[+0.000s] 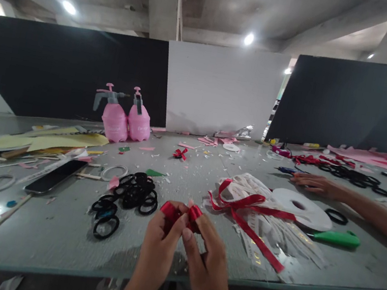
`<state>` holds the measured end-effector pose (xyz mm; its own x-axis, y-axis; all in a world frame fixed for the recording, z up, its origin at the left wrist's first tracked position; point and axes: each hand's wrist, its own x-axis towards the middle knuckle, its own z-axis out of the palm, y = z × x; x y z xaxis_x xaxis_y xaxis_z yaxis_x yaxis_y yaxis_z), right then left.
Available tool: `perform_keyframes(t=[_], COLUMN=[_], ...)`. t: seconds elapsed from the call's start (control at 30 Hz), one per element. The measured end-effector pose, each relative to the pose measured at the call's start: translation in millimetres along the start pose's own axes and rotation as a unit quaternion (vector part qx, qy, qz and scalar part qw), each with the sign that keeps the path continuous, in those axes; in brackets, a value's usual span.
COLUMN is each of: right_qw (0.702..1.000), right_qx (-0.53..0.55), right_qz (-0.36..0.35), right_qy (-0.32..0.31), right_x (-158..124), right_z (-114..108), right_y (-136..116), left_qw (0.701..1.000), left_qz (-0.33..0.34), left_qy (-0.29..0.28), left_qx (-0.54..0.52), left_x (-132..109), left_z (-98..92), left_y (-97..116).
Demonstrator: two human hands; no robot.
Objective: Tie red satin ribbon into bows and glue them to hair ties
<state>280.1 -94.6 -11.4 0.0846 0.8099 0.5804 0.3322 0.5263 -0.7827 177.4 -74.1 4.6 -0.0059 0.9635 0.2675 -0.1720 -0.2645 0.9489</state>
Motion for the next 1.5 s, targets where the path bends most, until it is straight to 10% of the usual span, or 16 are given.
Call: perform_keyframes(t=[0.5,0.93,1.27,1.5], right_qw=[0.931,0.775,0.896,0.915], right_qx=[0.323,0.592,0.415,0.367], right_qz=[0.170,0.213,0.160,0.169], right_qy=[0.022,0.058,0.008,-0.007], right_x=[5.2,0.7,-3.2,-0.2], right_z=[-7.7,-2.9,-8.7,-5.4], right_y=[0.9,-27.1,-12.9,-19.8], left_qw=[0.992,0.956,0.984,0.985], left_qz=[0.003,-0.062,-0.079,-0.078], left_qy=[-0.091,-0.101,-0.100,-0.097], left_qx=[0.085,-0.269,-0.124,-0.123], left_x=[-11.7,-21.9,-23.9,-28.0], left_z=[-14.4,-10.5,-12.6,-12.0], left_y=[5.3,17.7,21.7,35.7])
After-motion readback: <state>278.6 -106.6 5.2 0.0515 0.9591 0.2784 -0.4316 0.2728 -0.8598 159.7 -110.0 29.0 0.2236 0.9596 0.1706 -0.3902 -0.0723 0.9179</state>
